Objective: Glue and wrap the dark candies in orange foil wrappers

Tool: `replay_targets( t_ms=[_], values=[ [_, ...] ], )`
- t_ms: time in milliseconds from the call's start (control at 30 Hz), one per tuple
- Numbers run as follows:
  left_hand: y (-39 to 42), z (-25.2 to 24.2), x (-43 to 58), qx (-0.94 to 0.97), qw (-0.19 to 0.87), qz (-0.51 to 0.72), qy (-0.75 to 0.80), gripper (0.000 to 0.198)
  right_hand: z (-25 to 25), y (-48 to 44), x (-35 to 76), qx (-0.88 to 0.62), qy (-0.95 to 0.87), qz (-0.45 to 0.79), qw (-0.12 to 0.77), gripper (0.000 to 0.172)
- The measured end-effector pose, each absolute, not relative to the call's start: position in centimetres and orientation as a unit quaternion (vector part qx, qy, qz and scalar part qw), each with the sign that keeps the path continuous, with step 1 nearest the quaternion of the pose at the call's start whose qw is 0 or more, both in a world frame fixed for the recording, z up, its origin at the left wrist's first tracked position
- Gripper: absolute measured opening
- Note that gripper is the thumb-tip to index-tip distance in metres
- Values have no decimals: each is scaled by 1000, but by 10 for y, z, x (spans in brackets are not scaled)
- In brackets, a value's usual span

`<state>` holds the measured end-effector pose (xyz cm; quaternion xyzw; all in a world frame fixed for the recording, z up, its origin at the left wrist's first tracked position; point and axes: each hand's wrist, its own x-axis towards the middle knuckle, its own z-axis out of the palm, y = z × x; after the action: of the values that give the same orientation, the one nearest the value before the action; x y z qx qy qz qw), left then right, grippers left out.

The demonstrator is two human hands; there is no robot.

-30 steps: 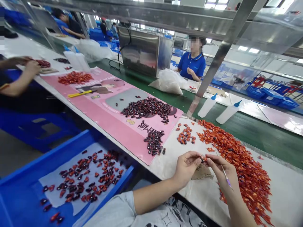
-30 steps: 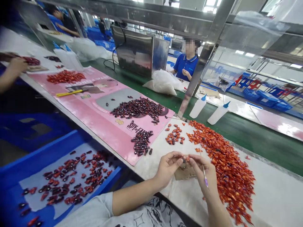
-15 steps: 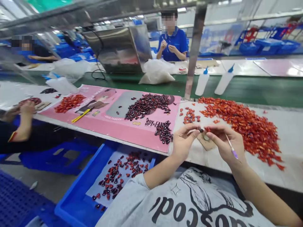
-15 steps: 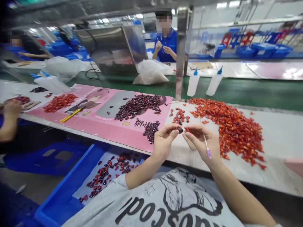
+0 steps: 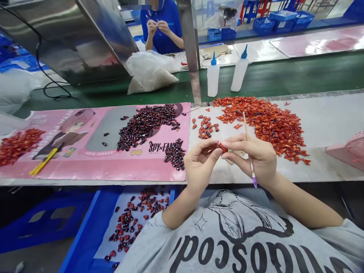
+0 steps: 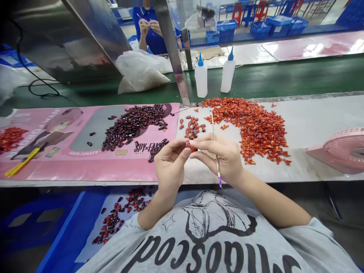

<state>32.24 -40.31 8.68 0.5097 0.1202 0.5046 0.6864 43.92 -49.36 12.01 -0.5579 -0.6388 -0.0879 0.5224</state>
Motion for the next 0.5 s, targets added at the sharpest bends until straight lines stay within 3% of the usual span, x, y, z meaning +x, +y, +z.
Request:
replay_targets(
  t_ms=[100,200,500],
  values=[
    [-398,88,328,515,681,496,155,21,118,-486,448,-557,-646,-104,512,26],
    [-387,89,337,555,655,497,127,15,115,-480,456,-554,-647,-119,511,18],
    [-365,91,367,714,411,566,26,4,104,-471,474,-542,-635,-103,540,15]
  ],
)
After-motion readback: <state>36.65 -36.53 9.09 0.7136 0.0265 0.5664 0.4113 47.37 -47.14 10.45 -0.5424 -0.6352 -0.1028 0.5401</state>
